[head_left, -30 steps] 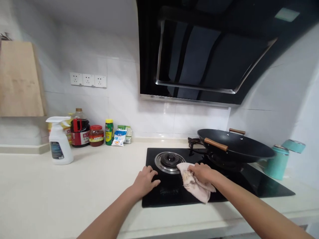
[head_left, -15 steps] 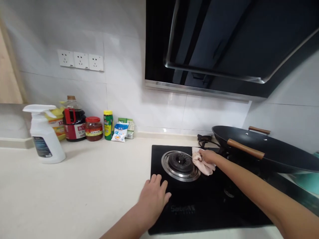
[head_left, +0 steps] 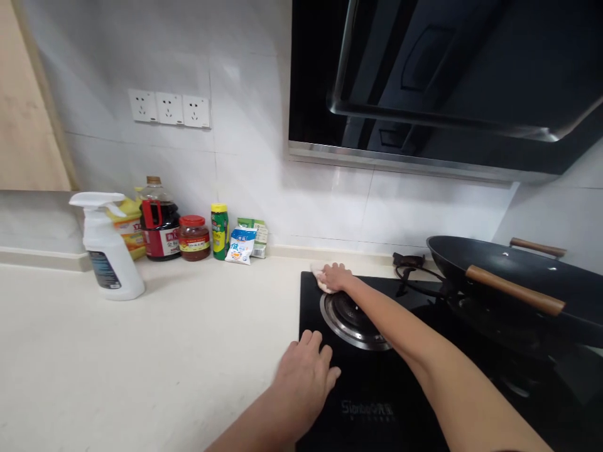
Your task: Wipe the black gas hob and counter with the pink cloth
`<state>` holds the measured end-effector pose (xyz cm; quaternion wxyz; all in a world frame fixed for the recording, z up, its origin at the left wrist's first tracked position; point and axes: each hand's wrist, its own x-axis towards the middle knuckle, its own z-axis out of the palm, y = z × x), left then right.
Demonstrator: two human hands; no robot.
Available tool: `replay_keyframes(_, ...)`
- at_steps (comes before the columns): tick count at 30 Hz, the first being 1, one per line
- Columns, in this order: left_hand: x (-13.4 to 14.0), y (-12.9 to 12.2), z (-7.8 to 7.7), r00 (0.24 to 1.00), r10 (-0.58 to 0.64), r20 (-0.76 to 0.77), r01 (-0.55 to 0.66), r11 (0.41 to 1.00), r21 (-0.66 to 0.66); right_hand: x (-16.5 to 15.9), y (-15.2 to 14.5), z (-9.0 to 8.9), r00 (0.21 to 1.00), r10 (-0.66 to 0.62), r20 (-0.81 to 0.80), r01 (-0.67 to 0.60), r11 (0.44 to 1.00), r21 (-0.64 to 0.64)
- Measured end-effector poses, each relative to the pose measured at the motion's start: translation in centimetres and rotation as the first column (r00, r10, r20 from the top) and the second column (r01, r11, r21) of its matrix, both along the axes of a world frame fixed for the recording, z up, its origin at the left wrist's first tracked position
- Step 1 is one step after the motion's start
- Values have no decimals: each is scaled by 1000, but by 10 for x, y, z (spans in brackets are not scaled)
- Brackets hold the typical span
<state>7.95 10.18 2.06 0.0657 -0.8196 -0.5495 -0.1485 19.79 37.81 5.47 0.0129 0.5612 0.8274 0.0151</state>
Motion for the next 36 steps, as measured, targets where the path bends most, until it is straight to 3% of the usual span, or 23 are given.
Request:
replay_keyframes(3,-5,5,8,989,48,142,-52,998,29,-21,-21,1,998,65,-12,-64,998,11)
replay_keyframes(9,-29,15,27,934,162,317,-239,945,221,-39,-82,4,955,296,-2,-295,953,70)
replay_keyframes(13,-44,21,30,892,200,405,-291,940,176,-39,-130,2,926,378,7,-375,918,128)
replay_keyframes(18,-58,28,26,820,223,527,-281,959,31,-15,-194,-1,909,417,-31,-404,894,192)
replay_keyframes(23,-61,31,21,823,204,530,-225,974,-24,41,-259,-7,880,448,-154,-410,883,228)
replay_keyframes(25,-59,30,19,830,197,522,-202,978,-48,69,-278,-8,894,402,-198,-360,907,219)
replay_keyframes(28,-54,27,17,840,193,508,-170,981,-91,108,-287,-8,958,221,-181,-190,966,175)
replay_keyframes(32,-49,23,19,848,180,498,-127,982,-139,138,-269,-9,997,-12,-72,24,986,164)
replay_keyframes(36,-47,21,20,854,180,489,-116,981,-158,140,-237,-9,988,-148,-41,153,974,169)
